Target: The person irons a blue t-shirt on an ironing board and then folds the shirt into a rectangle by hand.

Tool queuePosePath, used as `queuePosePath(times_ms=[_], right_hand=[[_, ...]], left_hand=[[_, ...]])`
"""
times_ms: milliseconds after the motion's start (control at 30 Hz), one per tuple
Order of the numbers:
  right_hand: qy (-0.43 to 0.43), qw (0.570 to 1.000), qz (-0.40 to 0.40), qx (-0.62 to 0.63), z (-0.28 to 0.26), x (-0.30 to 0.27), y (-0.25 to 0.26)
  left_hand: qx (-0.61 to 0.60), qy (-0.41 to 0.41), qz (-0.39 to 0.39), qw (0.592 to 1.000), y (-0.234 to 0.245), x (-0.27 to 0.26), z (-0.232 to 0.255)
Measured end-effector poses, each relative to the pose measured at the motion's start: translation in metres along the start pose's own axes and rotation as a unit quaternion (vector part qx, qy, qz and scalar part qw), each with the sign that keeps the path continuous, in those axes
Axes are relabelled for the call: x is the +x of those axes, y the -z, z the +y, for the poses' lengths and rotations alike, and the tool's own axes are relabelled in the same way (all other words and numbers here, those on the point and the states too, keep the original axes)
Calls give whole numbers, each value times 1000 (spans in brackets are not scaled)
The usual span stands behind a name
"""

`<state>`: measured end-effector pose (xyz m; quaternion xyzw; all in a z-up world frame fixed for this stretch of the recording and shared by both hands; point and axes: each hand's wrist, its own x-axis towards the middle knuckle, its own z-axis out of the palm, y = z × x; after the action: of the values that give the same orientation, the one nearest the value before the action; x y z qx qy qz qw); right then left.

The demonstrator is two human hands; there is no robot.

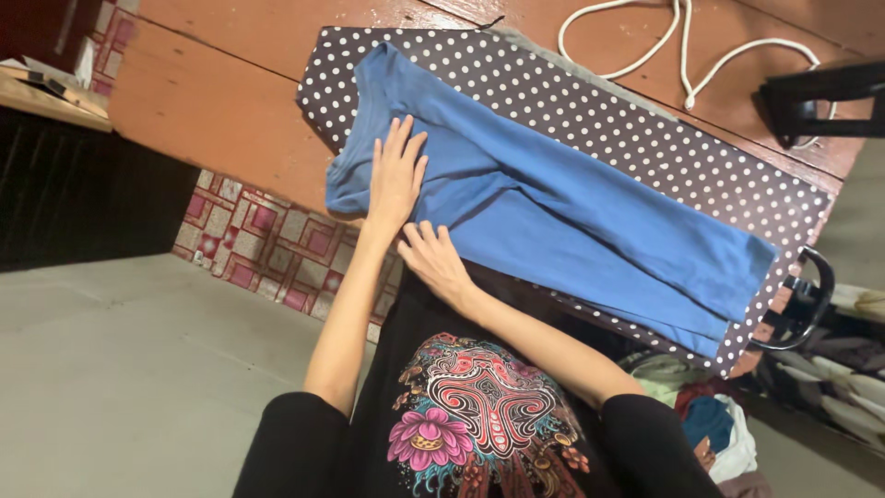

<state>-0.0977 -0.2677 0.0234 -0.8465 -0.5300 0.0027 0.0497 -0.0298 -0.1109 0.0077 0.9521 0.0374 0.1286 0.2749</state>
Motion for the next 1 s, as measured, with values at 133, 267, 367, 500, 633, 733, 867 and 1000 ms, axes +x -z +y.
queuePosePath(times_ms=[133,267,367,500,633,733,867,1000], right_hand=[[92,992,89,19,15,-1,11],[168,979,97,58,19,4,25],[175,976,64,112,15,-2,44],[120,979,37,162,-2,-18,89],[100,953,62,279,3,-36,132],[82,957,61,273,9,-44,145],[79,967,2,241,7,-50,151],[77,934,47,346,17,-51,155]], left_hand=[[-73,11,16,997,5,-3,-3],[-96,2,35,995,17,5,-1],[-105,12,11,994,26,12,-7],[-116,9,-13,993,30,29,-22],[-101,2,-66,993,39,43,-29],[-73,-36,-93,992,53,50,-22],[20,-38,-92,995,61,50,-1],[141,-207,-41,967,63,48,2]])
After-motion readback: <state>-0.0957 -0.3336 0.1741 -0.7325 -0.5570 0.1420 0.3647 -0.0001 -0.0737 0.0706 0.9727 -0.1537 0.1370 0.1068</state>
